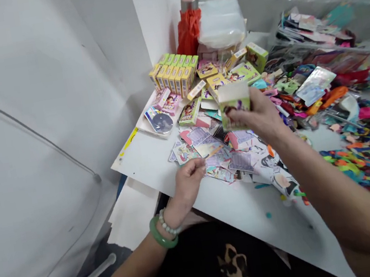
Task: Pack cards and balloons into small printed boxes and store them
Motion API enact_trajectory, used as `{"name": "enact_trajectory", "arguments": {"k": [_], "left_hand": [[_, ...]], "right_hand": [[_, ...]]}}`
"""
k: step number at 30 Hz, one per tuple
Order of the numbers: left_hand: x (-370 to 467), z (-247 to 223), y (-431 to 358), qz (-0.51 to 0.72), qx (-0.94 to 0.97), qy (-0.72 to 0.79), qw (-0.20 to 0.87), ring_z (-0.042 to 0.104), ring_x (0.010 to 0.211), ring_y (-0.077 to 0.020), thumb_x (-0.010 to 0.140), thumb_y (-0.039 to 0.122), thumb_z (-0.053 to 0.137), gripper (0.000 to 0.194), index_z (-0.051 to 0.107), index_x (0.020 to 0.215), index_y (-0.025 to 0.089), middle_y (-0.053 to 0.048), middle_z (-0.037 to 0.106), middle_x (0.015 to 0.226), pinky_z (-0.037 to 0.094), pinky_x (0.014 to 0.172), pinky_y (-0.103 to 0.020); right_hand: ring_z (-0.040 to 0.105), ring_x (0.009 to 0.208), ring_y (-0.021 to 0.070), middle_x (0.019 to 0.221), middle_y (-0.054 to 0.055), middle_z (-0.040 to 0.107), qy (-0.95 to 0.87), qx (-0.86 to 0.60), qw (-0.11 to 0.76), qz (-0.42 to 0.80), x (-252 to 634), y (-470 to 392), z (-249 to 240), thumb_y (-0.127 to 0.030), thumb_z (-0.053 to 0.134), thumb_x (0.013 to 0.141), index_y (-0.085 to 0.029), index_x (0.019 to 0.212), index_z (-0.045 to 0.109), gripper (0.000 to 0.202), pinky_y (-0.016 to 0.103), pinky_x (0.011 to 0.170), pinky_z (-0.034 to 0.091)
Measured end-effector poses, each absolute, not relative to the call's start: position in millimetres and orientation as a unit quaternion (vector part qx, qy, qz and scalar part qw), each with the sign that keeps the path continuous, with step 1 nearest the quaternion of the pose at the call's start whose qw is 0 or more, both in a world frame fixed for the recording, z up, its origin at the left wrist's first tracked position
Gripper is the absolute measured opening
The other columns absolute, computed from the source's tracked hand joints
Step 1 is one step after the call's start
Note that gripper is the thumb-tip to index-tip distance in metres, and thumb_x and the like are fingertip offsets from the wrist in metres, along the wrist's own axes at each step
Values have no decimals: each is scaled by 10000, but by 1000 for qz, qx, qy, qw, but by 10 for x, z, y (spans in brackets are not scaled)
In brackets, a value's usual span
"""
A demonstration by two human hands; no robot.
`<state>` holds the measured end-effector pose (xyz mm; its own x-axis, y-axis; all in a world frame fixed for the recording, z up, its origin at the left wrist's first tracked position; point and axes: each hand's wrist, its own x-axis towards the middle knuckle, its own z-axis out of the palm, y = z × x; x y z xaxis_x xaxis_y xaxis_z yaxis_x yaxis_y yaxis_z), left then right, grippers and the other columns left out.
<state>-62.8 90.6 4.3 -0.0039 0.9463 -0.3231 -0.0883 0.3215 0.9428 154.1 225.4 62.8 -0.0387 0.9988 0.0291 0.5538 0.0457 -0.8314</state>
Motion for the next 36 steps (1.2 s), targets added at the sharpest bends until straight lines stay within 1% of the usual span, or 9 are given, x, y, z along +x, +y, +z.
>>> {"name": "enact_trajectory", "arguments": {"k": [3, 6, 10, 14, 17, 19, 25, 30, 36], "left_hand": [[-534, 60, 912, 448, 407, 490, 627, 642, 1150, -266, 737, 485, 873, 604, 698, 1251, 221, -112, 689, 1335, 530, 945, -370], [-463, 65, 869, 408, 415, 408, 704, 634, 1212, -291, 750, 522, 873, 625, 684, 1250, 197, -114, 710, 1296, 517, 1018, -398], [-481, 52, 779, 440, 352, 452, 691, 652, 1168, -276, 748, 469, 871, 572, 677, 1215, 201, -84, 741, 1235, 515, 1005, -394], [-563, 84, 693, 441, 327, 461, 697, 672, 1079, -258, 645, 348, 929, 584, 688, 1158, 208, -58, 756, 1179, 526, 965, -389], [-612, 117, 618, 427, 339, 455, 704, 675, 1008, -223, 686, 406, 914, 482, 692, 1058, 193, -43, 756, 1086, 529, 927, -363], [-633, 125, 575, 411, 351, 459, 705, 673, 999, -211, 728, 463, 886, 483, 684, 1073, 193, -47, 745, 1089, 530, 868, -330], [-606, 96, 528, 359, 384, 489, 697, 664, 962, -215, 743, 513, 836, 500, 640, 1075, 194, -59, 712, 1101, 527, 742, -300], [-558, 106, 532, 345, 379, 494, 702, 668, 970, -221, 739, 475, 806, 453, 634, 1050, 193, -70, 703, 1096, 526, 703, -288], [-551, 108, 481, 358, 365, 491, 706, 688, 977, -218, 756, 401, 798, 384, 644, 1040, 193, -77, 721, 1102, 532, 714, -290]], "right_hand": [[704, 903, 260, 1074, 49, 751, -578, -529, 361, 505, 1582, 1425, 463, -495, 738, 822, -275, 1319, 600, 561, 424, 774, 611], [712, 1022, 282, 1130, 53, 767, -603, -503, 325, 528, 1528, 983, 285, -597, 640, 903, -283, 1243, 679, 464, 435, 871, 601], [661, 1211, 313, 1283, 87, 744, -669, -578, 255, 390, 1465, 1228, 205, -548, 428, 1017, -268, 1317, 688, 486, 458, 1019, 542], [554, 1322, 402, 1423, 181, 667, -765, -617, 88, 164, 1369, 1764, 200, -381, 507, 960, -149, 1428, 609, 531, 527, 1085, 460], [576, 1269, 407, 1371, 215, 691, -791, -608, 10, 71, 1292, 1917, 209, -298, 490, 957, -101, 1523, 505, 600, 527, 1068, 436], [621, 1175, 383, 1273, 218, 733, -799, -599, -13, 42, 1291, 1904, 239, -243, 454, 965, -92, 1537, 482, 592, 475, 993, 459], [678, 943, 299, 1054, 175, 766, -747, -665, -10, 19, 1507, 1775, 394, -205, 417, 967, -155, 1145, 743, 375, 332, 734, 426], [667, 1007, 284, 1125, 125, 763, -739, -671, 53, 30, 1589, 1608, 416, -138, 443, 907, -219, 1216, 753, 445, 323, 743, 431], [675, 960, 282, 1014, 78, 772, -699, -699, 107, 111, 1742, 1456, 417, -165, 496, 851, -261, 1022, 800, 362, 342, 747, 470]]}}
